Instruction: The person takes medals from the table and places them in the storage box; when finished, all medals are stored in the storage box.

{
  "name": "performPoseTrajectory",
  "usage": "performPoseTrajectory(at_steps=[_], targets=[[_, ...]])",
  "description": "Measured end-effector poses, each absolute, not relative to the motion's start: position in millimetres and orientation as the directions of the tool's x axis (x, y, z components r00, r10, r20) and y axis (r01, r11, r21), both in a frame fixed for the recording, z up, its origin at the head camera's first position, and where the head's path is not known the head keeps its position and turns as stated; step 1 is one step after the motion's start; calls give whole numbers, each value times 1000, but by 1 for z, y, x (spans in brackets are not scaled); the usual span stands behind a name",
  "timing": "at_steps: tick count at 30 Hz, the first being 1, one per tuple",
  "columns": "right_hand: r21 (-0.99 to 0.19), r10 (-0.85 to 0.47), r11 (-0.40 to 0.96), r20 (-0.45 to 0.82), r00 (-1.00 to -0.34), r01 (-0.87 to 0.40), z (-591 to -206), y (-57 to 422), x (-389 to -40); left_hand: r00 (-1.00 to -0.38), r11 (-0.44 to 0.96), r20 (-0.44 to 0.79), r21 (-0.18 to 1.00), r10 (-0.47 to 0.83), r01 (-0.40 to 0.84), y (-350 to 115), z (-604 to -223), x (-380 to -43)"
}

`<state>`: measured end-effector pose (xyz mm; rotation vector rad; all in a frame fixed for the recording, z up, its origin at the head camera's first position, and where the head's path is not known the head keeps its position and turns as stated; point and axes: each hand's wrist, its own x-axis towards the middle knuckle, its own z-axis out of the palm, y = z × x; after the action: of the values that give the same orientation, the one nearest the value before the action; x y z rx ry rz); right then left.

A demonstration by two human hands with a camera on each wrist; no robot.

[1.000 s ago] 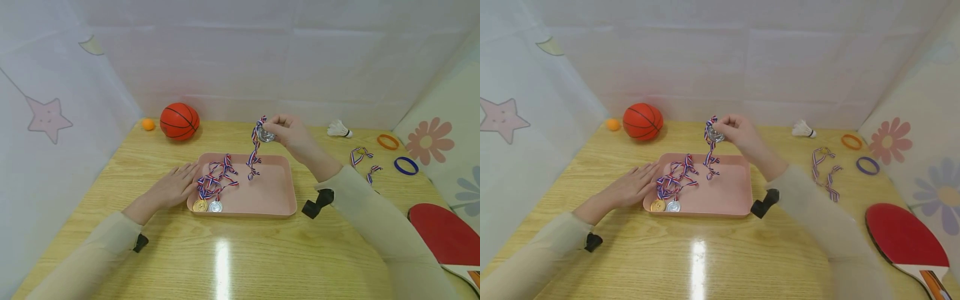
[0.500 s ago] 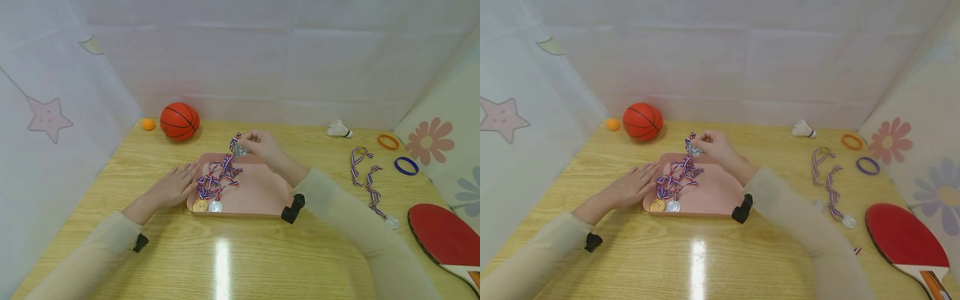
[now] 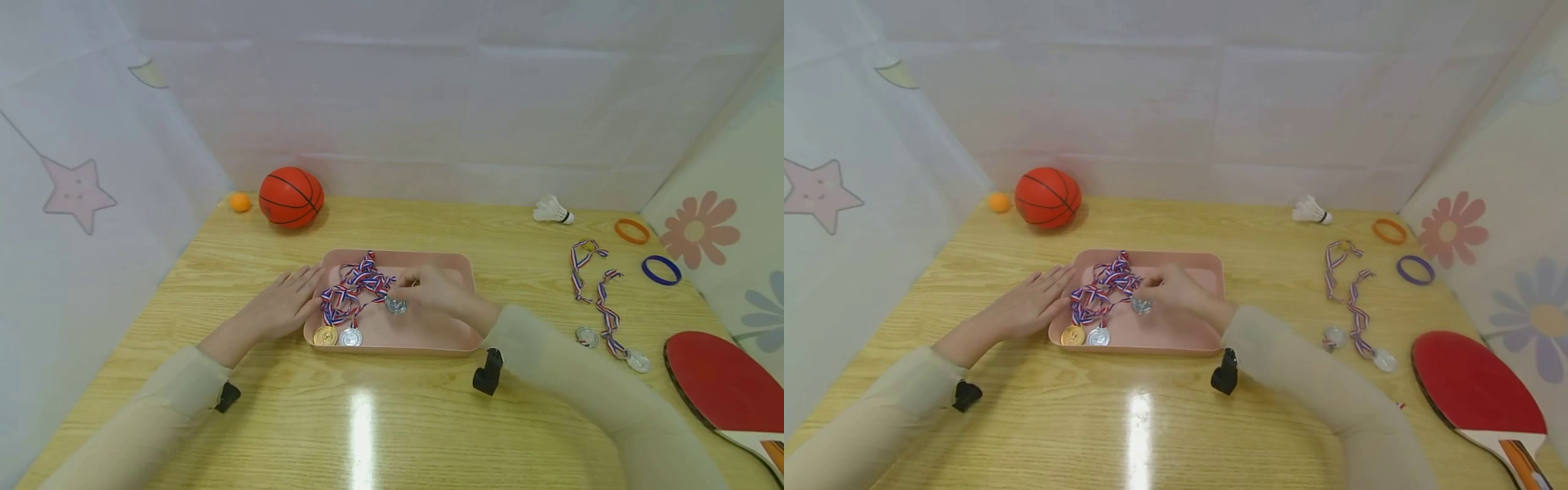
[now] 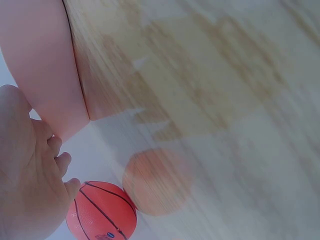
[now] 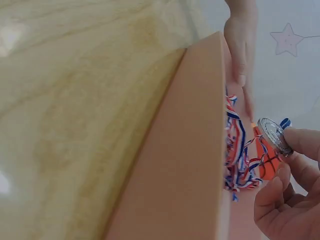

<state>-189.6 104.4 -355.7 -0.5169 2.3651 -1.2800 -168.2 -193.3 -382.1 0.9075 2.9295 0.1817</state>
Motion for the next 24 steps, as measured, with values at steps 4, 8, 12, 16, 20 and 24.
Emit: performPoseTrajectory(at_steps=[4,8,12,16,20,24], targets=[[-844,-524,529,-242,-817,-90,-367,102,-185,-823,818,-32,137,568,559,-193,-381,-168],[-875,-562,482,-279,-778,-34,-381,97,-182,-822,818,-33,131,568,560,-194,-382,-168],[-904,-591,424,-319,-741,52,-389,93,-176,-822,818,-34,126,569,561,-194,-382,-169],[-904,-593,419,-345,-728,87,-390,91,-170,-820,817,-33,125,571,564,-194,-382,-169],[-892,-579,450,-331,-745,47,-390,86,-167,-819,816,-33,125,572,565,-194,-382,-168],[-874,-561,487,-318,-765,6,-389,82,-166,-821,817,-36,126,570,562,-194,-382,-169]])
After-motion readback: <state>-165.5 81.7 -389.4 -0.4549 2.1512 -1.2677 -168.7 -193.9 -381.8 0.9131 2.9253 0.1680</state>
